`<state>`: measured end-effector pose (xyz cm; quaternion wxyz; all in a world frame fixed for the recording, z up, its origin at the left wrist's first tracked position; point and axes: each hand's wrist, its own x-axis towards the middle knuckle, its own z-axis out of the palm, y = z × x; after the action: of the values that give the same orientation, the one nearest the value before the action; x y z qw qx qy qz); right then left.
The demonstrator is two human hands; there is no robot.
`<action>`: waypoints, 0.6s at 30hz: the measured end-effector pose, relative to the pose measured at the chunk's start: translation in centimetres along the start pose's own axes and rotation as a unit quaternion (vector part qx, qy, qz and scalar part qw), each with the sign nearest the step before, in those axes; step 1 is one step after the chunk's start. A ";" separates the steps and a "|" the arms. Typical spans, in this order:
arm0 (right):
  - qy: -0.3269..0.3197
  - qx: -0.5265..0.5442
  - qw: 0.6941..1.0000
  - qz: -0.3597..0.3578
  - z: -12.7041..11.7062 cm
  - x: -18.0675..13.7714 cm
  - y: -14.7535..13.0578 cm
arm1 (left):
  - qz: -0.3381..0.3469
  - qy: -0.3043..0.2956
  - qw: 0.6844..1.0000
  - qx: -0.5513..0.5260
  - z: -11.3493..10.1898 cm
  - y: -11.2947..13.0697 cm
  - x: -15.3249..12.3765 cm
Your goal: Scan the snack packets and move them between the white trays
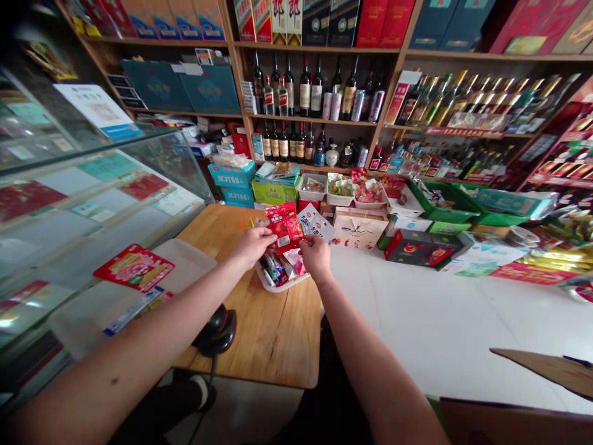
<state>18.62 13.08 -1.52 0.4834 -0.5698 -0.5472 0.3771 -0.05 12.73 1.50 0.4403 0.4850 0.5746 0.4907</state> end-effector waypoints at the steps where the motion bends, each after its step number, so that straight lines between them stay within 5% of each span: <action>1: 0.012 0.009 1.000 0.010 -0.4 0.4 0.3 | -0.003 -0.003 1.000 -0.006 0.7 0.1 0.4; 8: 0.068 -0.139 0.988 -0.014 -2.5 2.5 1.4 | 0.002 -0.033 0.999 -0.042 2.8 0.1 1.1; 13: 0.094 -0.165 0.981 -0.039 -2.7 1.3 0.9 | 0.033 -0.055 0.997 0.037 1.0 0.5 -1.0; 18: 0.086 -0.076 0.992 -0.055 -2.1 -2.6 -0.7 | 0.062 -0.066 0.995 0.043 -2.1 3.0 -5.2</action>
<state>20.11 10.15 -0.60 0.5040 -0.6040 -0.5613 0.2571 -0.96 7.41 4.91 0.4244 0.5692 0.5339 0.4591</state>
